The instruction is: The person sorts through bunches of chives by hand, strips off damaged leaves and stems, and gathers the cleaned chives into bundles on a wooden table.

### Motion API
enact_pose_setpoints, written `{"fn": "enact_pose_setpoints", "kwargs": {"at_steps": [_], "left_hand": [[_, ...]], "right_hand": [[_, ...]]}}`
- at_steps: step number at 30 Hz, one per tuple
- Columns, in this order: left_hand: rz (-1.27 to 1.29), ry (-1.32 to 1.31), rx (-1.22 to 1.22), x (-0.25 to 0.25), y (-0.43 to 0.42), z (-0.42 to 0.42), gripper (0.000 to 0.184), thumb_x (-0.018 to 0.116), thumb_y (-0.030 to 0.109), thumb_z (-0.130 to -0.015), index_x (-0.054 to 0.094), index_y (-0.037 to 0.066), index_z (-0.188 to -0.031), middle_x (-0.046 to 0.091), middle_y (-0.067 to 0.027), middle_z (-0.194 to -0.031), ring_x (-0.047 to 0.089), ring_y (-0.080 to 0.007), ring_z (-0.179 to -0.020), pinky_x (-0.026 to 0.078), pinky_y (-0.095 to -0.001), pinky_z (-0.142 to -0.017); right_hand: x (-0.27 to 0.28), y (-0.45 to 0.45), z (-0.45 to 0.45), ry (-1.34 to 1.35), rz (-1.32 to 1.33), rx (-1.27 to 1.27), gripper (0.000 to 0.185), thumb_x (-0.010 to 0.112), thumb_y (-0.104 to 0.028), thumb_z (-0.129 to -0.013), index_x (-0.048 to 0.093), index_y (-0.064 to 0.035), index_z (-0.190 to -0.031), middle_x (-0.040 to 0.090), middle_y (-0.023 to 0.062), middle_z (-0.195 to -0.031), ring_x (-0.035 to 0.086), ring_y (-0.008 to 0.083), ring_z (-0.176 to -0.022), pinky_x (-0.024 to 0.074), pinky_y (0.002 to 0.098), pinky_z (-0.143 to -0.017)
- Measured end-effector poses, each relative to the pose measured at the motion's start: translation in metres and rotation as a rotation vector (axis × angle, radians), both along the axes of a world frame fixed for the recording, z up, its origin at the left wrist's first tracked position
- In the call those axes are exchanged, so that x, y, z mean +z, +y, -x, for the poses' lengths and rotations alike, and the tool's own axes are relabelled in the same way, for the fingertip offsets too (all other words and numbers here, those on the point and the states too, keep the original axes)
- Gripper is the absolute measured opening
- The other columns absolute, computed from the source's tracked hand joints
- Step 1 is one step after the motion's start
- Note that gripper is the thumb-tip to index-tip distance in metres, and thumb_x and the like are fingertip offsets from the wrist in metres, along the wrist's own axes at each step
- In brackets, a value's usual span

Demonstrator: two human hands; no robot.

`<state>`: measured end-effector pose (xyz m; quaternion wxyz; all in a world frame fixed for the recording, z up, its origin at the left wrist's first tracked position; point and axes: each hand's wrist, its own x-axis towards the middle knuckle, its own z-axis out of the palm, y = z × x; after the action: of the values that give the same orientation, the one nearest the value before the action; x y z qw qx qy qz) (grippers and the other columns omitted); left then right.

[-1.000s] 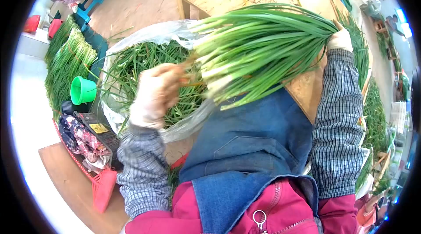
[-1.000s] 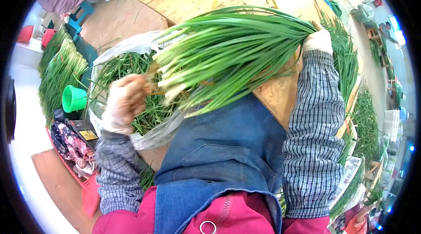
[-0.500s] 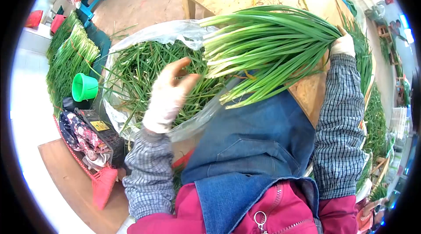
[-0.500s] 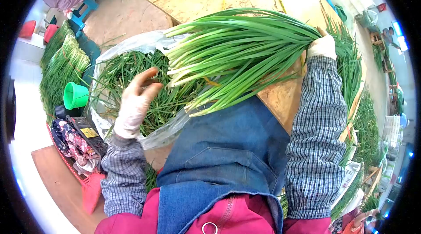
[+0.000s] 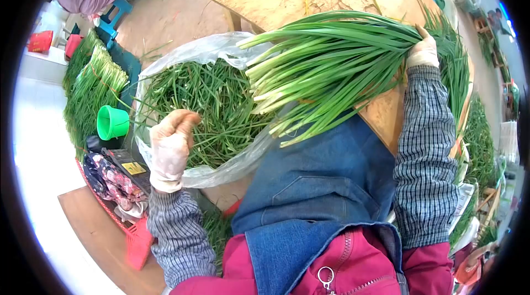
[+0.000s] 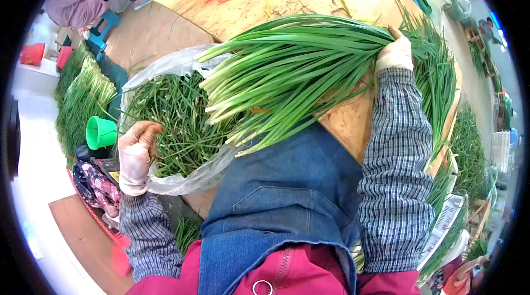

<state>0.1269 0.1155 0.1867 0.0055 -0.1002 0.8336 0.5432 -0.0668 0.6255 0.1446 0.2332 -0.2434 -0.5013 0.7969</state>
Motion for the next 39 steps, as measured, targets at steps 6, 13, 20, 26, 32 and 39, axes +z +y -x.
{"fn": "enact_pose_setpoints", "kwargs": {"at_steps": [6, 13, 20, 26, 32, 39], "left_hand": [[0.476, 0.693, -0.264, 0.018, 0.066, 0.01, 0.03, 0.067, 0.006, -0.071, 0.059, 0.004, -0.099, 0.058, -0.015, -0.09, 0.057, -0.0287, -0.081, 0.047, -0.034, -0.071], [0.689, 0.563, -0.322, 0.012, 0.121, 0.055, 0.043, 0.068, 0.026, -0.07, 0.055, -0.002, -0.1, 0.057, -0.0176, -0.093, 0.054, -0.0321, -0.089, 0.044, -0.0389, -0.076], [0.379, 0.189, -0.412, 0.024, 0.113, 0.082, 0.034, 0.059, 0.028, -0.079, 0.056, -0.003, -0.093, 0.06, -0.021, -0.074, 0.059, -0.0357, -0.075, 0.047, -0.0412, -0.068], [0.725, 0.333, -0.505, 0.011, 0.124, 0.085, 0.025, 0.061, 0.016, -0.077, 0.058, 0.0, -0.096, 0.061, -0.0207, -0.084, 0.059, -0.0342, -0.081, 0.046, -0.0368, -0.071], [0.212, 0.122, -0.568, 0.053, 0.116, 0.088, 0.016, 0.057, 0.012, -0.08, 0.062, 0.0, -0.088, 0.06, -0.0043, -0.071, 0.051, -0.0089, -0.066, 0.04, -0.0227, -0.059], [0.211, -0.036, -0.227, 0.099, -0.002, 0.044, 0.017, 0.055, 0.019, -0.079, 0.06, 0.004, -0.074, 0.056, -0.0001, -0.062, 0.043, -0.0053, -0.048, 0.034, -0.02, -0.046]], "right_hand": [[0.011, -0.022, -0.002, -0.032, 0.233, -0.046, 0.024, 0.05, -0.019, -0.081, 0.06, 0.0013, -0.087, 0.063, 0.0162, -0.089, 0.06, 0.0311, -0.074, 0.0475, 0.0413, -0.076], [0.016, -0.031, -0.003, -0.01, 0.33, -0.053, 0.02, 0.05, -0.018, -0.082, 0.06, -0.0003, -0.081, 0.063, 0.0137, -0.081, 0.059, 0.0294, -0.068, 0.0477, 0.0382, -0.072], [0.02, -0.045, -0.012, 0.031, 0.33, -0.105, 0.019, 0.058, -0.015, -0.076, 0.059, 0.0009, -0.087, 0.062, 0.0134, -0.088, 0.058, 0.0284, -0.073, 0.0474, 0.0376, -0.075], [0.016, -0.042, -0.009, 0.074, 0.402, -0.148, 0.022, 0.062, -0.009, -0.073, 0.056, 0.0025, -0.09, 0.061, 0.0128, -0.088, 0.058, 0.0272, -0.072, 0.0476, 0.0379, -0.074], [0.011, -0.039, -0.009, 0.077, 0.44, -0.118, 0.026, 0.065, -0.006, -0.071, 0.054, 0.0042, -0.092, 0.061, 0.0138, -0.087, 0.059, 0.0266, -0.072, 0.0483, 0.0377, -0.072], [0.012, -0.041, -0.009, 0.088, 0.464, -0.087, 0.025, 0.063, -0.007, -0.073, 0.053, 0.004, -0.094, 0.061, 0.0145, -0.089, 0.059, 0.0282, -0.075, 0.0475, 0.04, -0.075]]}}
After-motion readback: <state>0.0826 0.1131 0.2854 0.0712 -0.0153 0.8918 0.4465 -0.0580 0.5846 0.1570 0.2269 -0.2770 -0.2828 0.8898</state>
